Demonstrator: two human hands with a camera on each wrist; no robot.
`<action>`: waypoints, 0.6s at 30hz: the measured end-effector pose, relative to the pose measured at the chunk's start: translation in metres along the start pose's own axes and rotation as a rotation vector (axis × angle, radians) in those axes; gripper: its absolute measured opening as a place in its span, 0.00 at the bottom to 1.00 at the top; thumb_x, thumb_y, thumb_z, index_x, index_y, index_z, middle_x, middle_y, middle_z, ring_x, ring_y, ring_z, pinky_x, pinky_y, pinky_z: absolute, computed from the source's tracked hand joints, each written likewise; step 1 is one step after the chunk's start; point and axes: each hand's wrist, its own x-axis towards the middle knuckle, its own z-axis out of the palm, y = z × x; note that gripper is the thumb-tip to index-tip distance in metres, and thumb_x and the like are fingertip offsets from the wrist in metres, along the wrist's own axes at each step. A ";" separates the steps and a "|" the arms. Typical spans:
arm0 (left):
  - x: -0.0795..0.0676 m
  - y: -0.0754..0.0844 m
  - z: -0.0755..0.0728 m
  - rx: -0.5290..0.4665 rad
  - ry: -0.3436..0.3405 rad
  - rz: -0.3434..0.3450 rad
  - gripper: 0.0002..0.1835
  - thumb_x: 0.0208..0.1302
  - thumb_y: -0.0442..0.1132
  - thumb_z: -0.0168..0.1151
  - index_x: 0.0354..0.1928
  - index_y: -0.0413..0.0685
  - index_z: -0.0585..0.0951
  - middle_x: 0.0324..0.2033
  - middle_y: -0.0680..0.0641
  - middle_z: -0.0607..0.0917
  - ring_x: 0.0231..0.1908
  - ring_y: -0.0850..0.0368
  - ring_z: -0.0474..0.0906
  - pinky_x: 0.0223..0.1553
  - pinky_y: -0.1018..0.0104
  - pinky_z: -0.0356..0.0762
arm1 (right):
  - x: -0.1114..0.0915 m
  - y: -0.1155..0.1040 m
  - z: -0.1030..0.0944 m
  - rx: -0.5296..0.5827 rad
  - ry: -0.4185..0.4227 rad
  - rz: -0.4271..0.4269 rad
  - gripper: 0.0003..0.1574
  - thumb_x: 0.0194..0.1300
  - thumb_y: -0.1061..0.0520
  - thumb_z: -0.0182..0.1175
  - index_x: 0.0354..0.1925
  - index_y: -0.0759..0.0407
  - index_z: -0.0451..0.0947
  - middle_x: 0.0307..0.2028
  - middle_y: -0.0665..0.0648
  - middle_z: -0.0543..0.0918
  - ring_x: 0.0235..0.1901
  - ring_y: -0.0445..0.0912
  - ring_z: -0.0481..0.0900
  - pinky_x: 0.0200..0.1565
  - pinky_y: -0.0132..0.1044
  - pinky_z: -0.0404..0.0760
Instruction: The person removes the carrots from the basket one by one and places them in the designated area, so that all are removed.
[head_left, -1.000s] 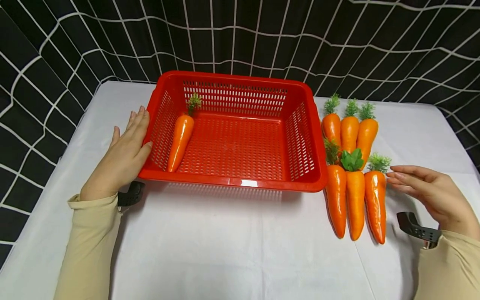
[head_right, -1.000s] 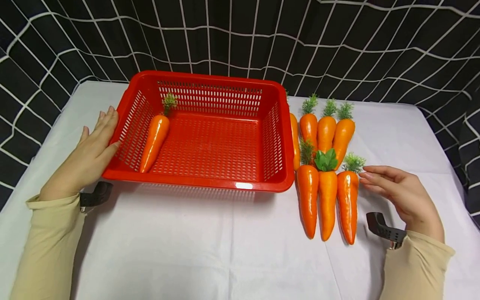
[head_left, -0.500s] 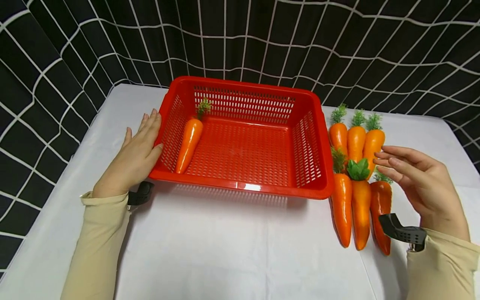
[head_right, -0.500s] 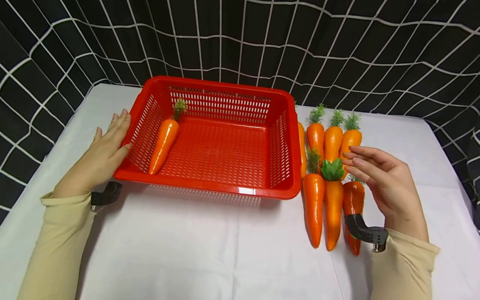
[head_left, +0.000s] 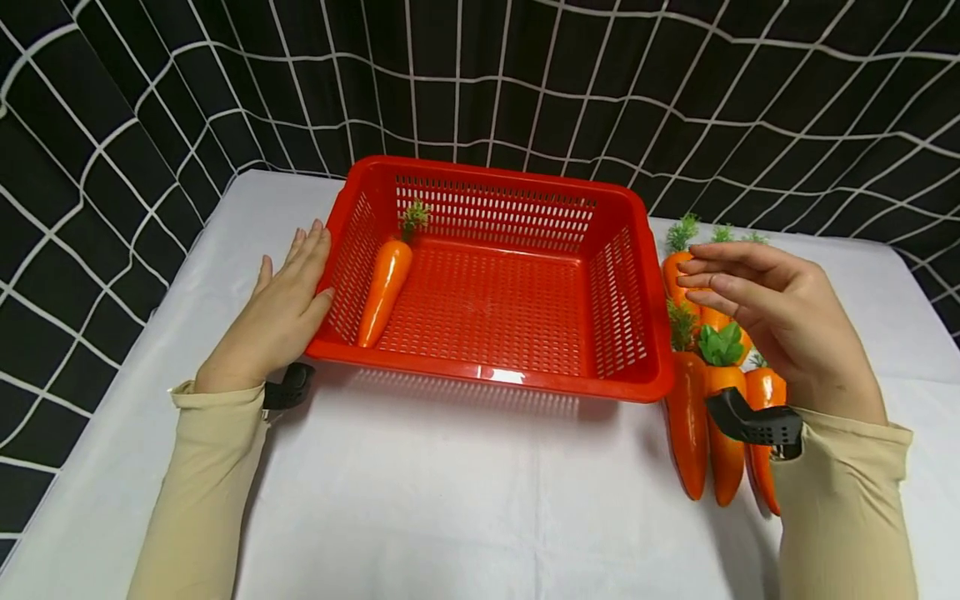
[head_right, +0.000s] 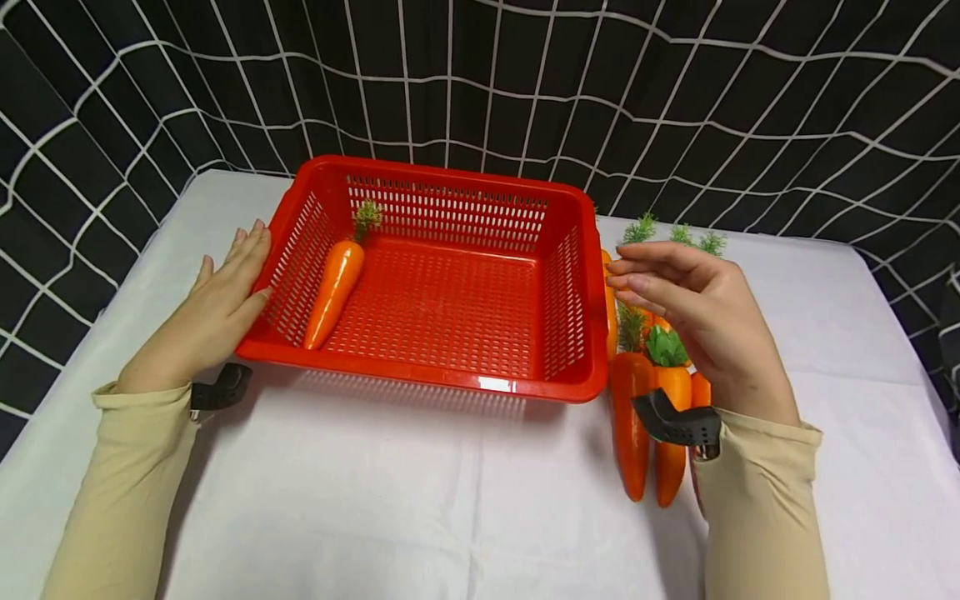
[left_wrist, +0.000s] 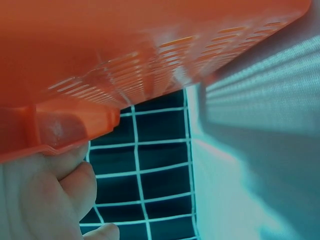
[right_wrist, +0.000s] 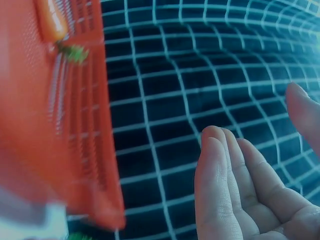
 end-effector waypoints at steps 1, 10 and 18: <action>0.000 0.000 0.000 0.002 -0.003 -0.001 0.33 0.70 0.40 0.41 0.73 0.38 0.45 0.73 0.45 0.42 0.72 0.52 0.33 0.66 0.43 0.25 | 0.004 -0.002 0.004 0.005 -0.012 -0.008 0.19 0.65 0.73 0.49 0.54 0.77 0.70 0.45 0.64 0.82 0.42 0.50 0.83 0.45 0.35 0.78; 0.000 0.001 0.001 0.004 -0.002 -0.008 0.33 0.70 0.40 0.42 0.73 0.39 0.46 0.73 0.46 0.42 0.72 0.52 0.33 0.66 0.43 0.26 | 0.040 -0.014 0.041 0.023 -0.108 -0.030 0.17 0.64 0.72 0.52 0.52 0.77 0.73 0.43 0.66 0.82 0.42 0.53 0.82 0.45 0.37 0.79; 0.000 0.000 0.000 0.000 -0.010 0.005 0.34 0.71 0.40 0.41 0.73 0.38 0.44 0.73 0.45 0.41 0.72 0.51 0.33 0.66 0.42 0.26 | 0.075 -0.023 0.081 -0.070 -0.163 -0.024 0.16 0.61 0.67 0.59 0.49 0.71 0.78 0.42 0.66 0.82 0.40 0.52 0.82 0.44 0.37 0.79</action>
